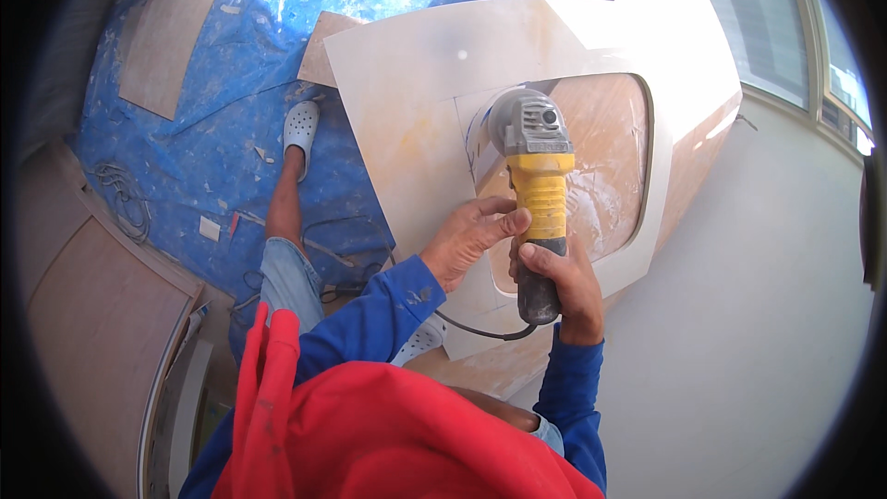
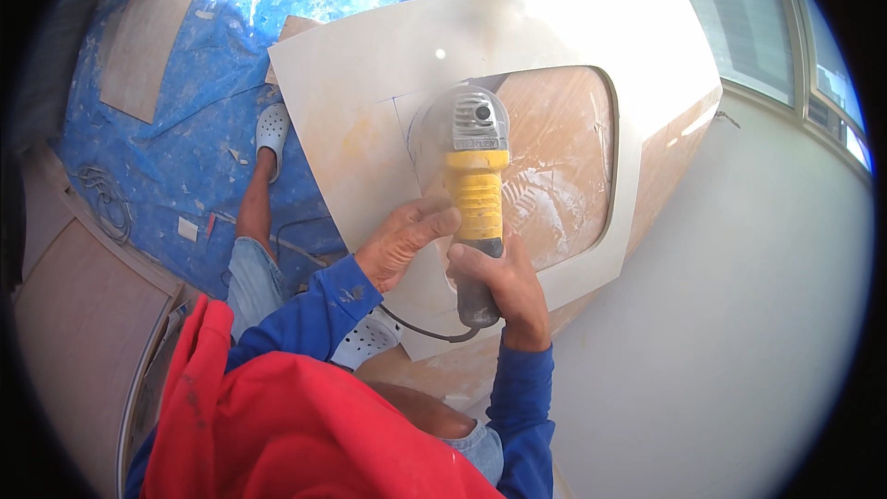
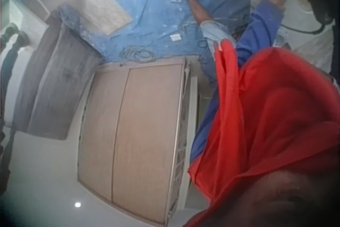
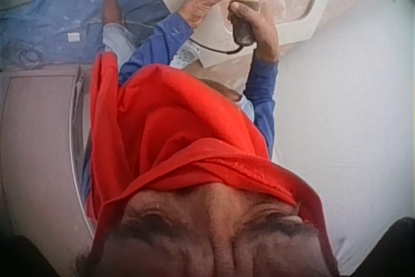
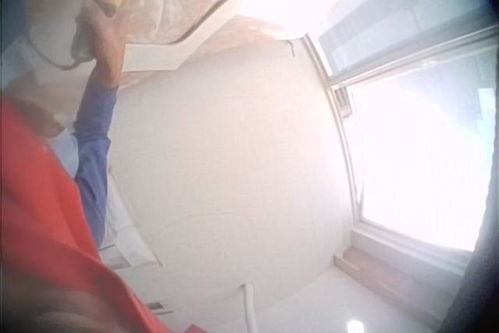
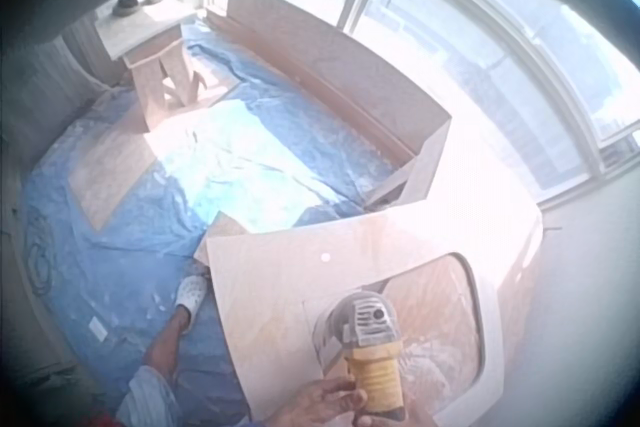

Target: The person uses a handheld angle grinder to grind along a marked curved line on a large white tile. The person holds the tile steady with one hand while guiding the grinder with the other, creating dust as the cut progresses.

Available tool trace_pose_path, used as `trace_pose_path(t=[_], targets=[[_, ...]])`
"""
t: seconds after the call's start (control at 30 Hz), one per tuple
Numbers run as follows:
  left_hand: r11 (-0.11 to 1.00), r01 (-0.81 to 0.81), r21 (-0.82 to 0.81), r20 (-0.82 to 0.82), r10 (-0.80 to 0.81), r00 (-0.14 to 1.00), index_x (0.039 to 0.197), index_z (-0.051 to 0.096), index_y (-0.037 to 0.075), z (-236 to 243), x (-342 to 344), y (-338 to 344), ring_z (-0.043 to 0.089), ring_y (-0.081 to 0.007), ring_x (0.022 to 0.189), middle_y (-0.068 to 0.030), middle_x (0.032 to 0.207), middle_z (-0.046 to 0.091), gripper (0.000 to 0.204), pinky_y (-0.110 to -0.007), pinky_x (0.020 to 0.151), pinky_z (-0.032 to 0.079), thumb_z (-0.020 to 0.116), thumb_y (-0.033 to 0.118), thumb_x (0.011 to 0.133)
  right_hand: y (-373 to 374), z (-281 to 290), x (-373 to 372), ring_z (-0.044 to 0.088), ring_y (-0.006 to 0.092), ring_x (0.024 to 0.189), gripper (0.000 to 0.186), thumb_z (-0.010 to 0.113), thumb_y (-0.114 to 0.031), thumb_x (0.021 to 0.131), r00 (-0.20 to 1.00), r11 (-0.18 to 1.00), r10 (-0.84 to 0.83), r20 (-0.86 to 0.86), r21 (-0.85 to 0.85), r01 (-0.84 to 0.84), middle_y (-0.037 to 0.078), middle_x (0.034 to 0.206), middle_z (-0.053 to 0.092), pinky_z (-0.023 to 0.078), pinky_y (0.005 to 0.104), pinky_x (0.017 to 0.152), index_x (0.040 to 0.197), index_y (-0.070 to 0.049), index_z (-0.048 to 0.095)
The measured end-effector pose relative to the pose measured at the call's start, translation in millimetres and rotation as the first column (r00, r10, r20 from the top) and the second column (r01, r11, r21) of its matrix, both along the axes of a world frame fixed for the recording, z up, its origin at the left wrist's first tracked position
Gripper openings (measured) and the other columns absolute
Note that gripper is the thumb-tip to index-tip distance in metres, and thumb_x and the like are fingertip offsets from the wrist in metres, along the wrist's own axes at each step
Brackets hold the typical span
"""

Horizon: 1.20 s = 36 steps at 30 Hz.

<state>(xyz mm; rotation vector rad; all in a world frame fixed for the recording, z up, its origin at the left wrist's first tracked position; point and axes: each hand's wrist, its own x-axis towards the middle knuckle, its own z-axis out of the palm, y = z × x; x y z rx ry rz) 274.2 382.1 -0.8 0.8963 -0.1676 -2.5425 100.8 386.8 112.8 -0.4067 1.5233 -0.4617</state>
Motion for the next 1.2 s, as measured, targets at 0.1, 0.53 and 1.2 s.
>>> trace_pose_path(t=[0.1,0.53,1.2], targets=[[0.999,-0.036,-0.010,0.009,0.036,0.999,0.148,0.063,0.000,2,-2,0,0.061,-0.0215,0.134,-0.0120,0.138,0.070,0.075,-0.039,0.116,0.045,0.082,0.053,0.099,-1,2,2,0.070,0.0162,0.085,0.055,0.084,-0.035,0.088,1.000,1.000,-0.012,0.000,-0.013,0.012,0.007,0.096,0.071,0.056,0.0314,0.077,0.127,0.000,0.065],[1.000,0.003,-0.010,-0.007,-0.003,1.000,0.154,0.061,0.005,-3,-2,-1,0.054,-0.0192,0.143,-0.0078,0.147,0.067,0.074,-0.041,0.125,0.034,0.079,0.054,0.102,0,0,8,0.069,0.0157,0.083,0.049,0.083,-0.035,0.089,0.999,0.999,-0.046,0.004,0.004,0.046,0.007,0.095,0.071,0.056,0.0314,0.076,0.122,-0.002,0.067],[1.000,0.019,0.008,-0.034,-0.019,0.999,0.152,0.064,0.005,-4,2,-4,0.051,-0.0212,0.146,-0.0083,0.147,0.067,0.075,-0.044,0.127,0.030,0.079,0.057,0.100,0,0,13,0.070,0.0174,0.085,0.054,0.083,-0.038,0.089,0.998,0.999,-0.050,-0.028,0.007,0.050,0.007,0.097,0.071,0.056,0.0329,0.077,0.124,-0.001,0.067]])
